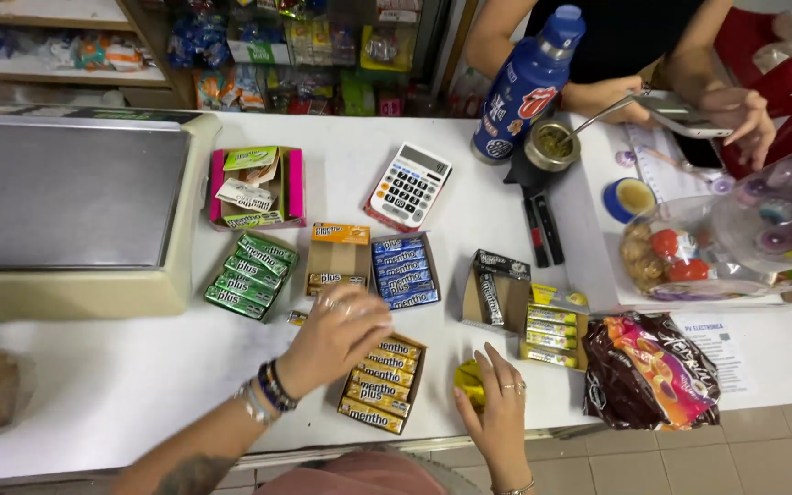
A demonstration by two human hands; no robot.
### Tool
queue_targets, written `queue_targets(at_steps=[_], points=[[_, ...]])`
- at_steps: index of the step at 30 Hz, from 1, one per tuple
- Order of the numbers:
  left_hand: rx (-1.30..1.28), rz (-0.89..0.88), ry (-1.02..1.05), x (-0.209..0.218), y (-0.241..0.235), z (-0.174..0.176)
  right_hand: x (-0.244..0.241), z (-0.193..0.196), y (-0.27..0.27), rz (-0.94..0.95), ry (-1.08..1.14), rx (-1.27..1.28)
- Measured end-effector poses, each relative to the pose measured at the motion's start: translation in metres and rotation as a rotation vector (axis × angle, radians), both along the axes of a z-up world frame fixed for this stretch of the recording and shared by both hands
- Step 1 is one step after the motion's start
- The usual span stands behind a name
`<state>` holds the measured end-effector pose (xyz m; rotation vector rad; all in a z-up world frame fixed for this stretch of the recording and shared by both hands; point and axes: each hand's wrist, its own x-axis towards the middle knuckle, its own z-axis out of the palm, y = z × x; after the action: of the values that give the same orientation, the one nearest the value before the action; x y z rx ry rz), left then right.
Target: The person organizes small yellow mint packets into a cardboard box on a counter. They then walk to a kitchen area, open a blue water bottle, and pour hot water from a white electric kettle into the bottle.
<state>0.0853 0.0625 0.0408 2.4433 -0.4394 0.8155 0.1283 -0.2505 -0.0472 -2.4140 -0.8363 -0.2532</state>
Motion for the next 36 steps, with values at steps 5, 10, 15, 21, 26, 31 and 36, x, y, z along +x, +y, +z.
queue_targets(at_steps=[5, 10, 15, 21, 26, 31, 36], points=[[0.051, 0.117, 0.115, 0.178, -0.021, 0.088, 0.005, -0.04, -0.018, -0.127, -0.457, 0.01], [-0.001, 0.435, 0.093, 0.381, -0.054, 0.092, 0.012, -0.033, -0.017, -0.085, -0.315, 0.194], [-0.381, 0.724, 0.409, 0.475, -0.071, 0.082, 0.01, -0.017, -0.014, -0.033, -0.102, 0.171], [-0.482, 0.779, 0.362, 0.476, -0.063, 0.048, 0.008, -0.027, -0.016, -0.042, -0.109, 0.156], [-0.46, 0.755, 0.304, 0.426, -0.051, 0.062, 0.009, -0.035, -0.017, -0.037, -0.202, 0.101], [-0.555, 0.805, 0.163, 0.352, -0.025, 0.093, 0.013, -0.036, -0.018, -0.037, -0.151, 0.12], [-0.476, 0.76, -0.064, 0.228, 0.002, 0.172, 0.025, -0.042, -0.029, -0.026, -0.246, 0.313]])
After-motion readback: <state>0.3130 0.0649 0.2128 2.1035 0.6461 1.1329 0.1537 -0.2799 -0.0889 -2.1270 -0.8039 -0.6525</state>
